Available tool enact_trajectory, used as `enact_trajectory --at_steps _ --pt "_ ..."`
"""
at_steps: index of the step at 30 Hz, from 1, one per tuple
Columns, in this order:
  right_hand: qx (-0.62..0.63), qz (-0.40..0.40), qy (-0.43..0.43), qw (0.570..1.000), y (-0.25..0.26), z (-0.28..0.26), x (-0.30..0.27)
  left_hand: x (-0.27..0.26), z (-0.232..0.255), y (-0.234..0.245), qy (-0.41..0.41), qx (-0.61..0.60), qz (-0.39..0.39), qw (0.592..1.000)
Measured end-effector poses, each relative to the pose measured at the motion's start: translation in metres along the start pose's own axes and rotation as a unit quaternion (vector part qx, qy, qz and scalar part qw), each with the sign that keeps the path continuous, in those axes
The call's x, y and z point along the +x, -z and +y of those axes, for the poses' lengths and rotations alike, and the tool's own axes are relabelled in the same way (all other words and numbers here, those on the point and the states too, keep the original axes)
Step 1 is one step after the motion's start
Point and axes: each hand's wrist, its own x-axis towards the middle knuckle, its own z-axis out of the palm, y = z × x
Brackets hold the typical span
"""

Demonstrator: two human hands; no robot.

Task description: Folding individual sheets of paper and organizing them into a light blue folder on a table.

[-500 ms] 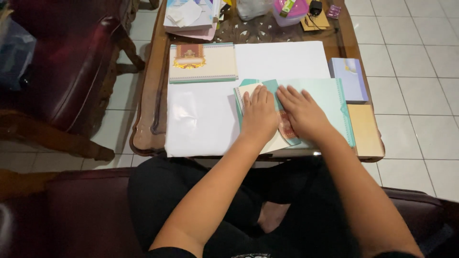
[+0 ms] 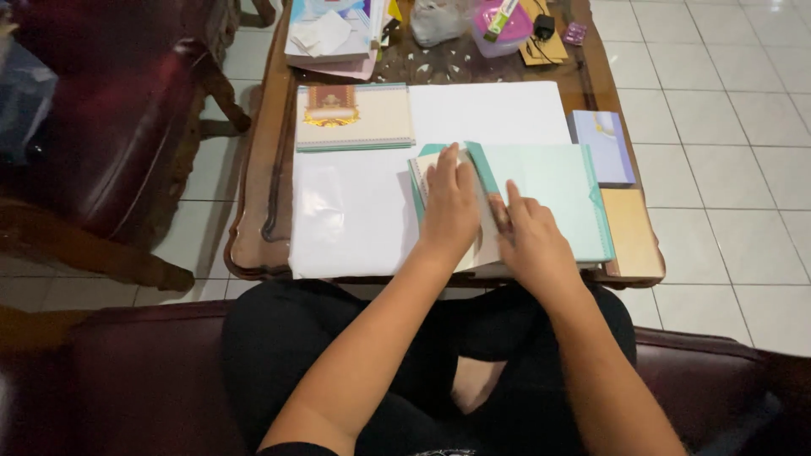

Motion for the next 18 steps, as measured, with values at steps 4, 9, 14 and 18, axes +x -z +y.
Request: enact_trajectory --at_steps 4,9,14,18 --pt "0.207 0.025 -0.105 0.972 0.026 -0.01 -0.006 -0.001 0.014 0.008 -0.071 -0.065 0.001 0.995" --pt "0.613 0.046 -0.1 0.783 -0.039 0.089 0.001 -0.001 0.01 0.003 -0.165 -0.018 0.053 0.985" --pt "0.791 0.0 -0.101 0.604 -0.088 0.131 0.008 -0.001 0.01 0.005 -0.168 -0.022 0.049 0.984" --pt "0.81 -0.014 -0.11 0.576 -0.083 0.115 0.007 0.0 0.008 0.003 -0.144 -0.025 0.036 0.989"
